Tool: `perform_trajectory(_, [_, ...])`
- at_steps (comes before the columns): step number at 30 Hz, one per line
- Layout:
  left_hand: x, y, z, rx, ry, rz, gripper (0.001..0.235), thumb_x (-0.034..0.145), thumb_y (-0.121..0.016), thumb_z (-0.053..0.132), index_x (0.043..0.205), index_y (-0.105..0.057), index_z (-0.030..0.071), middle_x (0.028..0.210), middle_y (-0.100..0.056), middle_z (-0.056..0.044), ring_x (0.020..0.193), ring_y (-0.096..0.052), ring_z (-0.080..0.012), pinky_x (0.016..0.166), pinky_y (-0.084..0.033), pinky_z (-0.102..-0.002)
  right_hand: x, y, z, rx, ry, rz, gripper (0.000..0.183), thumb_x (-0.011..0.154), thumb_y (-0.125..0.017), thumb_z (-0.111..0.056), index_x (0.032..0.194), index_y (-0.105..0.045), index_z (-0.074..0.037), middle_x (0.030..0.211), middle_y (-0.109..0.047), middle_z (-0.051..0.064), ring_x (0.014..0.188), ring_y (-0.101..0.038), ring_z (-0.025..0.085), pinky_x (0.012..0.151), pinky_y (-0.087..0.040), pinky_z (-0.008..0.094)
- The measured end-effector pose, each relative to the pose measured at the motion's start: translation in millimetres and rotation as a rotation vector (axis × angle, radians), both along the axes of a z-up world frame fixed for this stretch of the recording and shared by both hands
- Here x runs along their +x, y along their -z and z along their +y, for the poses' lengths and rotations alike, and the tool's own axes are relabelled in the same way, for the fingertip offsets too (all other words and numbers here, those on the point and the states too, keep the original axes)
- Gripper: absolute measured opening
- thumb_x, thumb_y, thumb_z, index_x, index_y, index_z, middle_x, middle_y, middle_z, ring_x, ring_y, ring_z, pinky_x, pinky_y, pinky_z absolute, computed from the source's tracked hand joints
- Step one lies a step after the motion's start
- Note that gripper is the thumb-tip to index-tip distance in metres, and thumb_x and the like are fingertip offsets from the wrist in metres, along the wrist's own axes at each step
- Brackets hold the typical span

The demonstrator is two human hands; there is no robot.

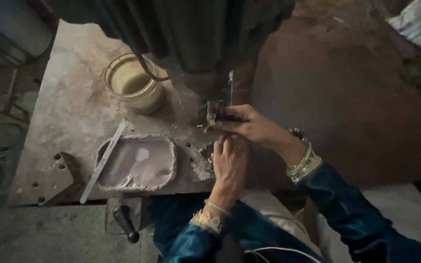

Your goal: Operating a drill press to drill holes into small metal components.

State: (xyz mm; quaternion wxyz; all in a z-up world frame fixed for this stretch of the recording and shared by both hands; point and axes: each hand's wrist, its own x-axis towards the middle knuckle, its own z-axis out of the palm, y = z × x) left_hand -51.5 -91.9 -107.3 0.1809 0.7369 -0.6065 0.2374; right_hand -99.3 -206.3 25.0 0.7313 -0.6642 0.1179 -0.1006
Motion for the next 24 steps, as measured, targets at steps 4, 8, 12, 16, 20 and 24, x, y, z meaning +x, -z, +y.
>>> perform_trajectory(4, [-5.8,3.3,-3.4,0.073,0.026,-0.014,0.025,0.091,-0.063,0.019,0.109,-0.071,0.002,0.11,-0.064,-0.013,0.112,-0.055,-0.0309,0.107,-0.046,-0.048,-1.5,6.4,-0.5,0.03,0.018,0.0,0.025,0.1,-0.064,-0.011,0.122,-0.069,-0.002,0.115,-0.075,0.008,0.111,-0.073,0.02,0.098,-0.061,0.034])
perform_trajectory(8, [-29.4,-22.0,60.2,-0.013,0.405,0.589,0.047,0.079,-0.072,0.016,0.117,-0.058,-0.007,0.107,-0.065,-0.021,0.106,-0.06,-0.04,0.083,-0.051,-0.05,-0.3,22.5,5.8,-0.055,0.035,-0.066,0.024,0.101,-0.065,-0.01,0.122,-0.07,0.001,0.114,-0.075,0.007,0.108,-0.072,0.018,0.092,-0.06,0.033])
perform_trajectory(12, [-11.9,-40.5,113.2,0.155,0.146,1.019,0.02,0.093,-0.075,0.016,0.107,-0.064,0.007,0.099,-0.068,-0.015,0.091,-0.067,-0.0382,0.073,-0.054,-0.047,6.4,24.1,57.1,0.005,0.414,-0.032,0.026,0.099,-0.064,-0.011,0.123,-0.068,0.001,0.109,-0.075,0.008,0.082,-0.07,0.019,0.073,-0.059,0.035])
perform_trajectory(16, [74.8,-108.4,148.2,-0.012,0.037,0.924,0.025,0.078,-0.064,0.001,0.099,-0.074,0.011,0.094,-0.068,-0.011,0.084,-0.07,-0.0323,0.071,-0.056,-0.04,6.8,17.7,70.3,-0.134,0.58,-0.063,0.027,0.104,-0.061,-0.011,0.127,-0.069,0.002,0.117,-0.072,0.008,0.099,-0.065,0.012,0.086,-0.053,0.03])
perform_trajectory(20, [122.2,-104.3,155.6,-0.194,-0.138,0.798,0.018,0.086,-0.065,0.0,0.1,-0.074,0.005,0.099,-0.07,-0.012,0.088,-0.07,-0.0343,0.076,-0.055,-0.041,7.6,16.9,74.9,0.126,0.496,-0.149,0.022,0.106,-0.057,-0.016,0.121,-0.065,-0.002,0.112,-0.073,0.008,0.09,-0.07,0.015,0.08,-0.059,0.03])
perform_trajectory(24, [134.6,-89.6,144.5,-0.105,-0.194,0.727,0.012,0.086,-0.067,0.002,0.095,-0.073,0.006,0.092,-0.067,-0.013,0.086,-0.067,-0.0362,0.073,-0.051,-0.045,-1.4,28.0,66.3,0.066,0.525,-0.107,0.024,0.103,-0.062,-0.013,0.125,-0.065,-0.004,0.11,-0.071,0.006,0.08,-0.067,0.012,0.06,-0.044,0.022])
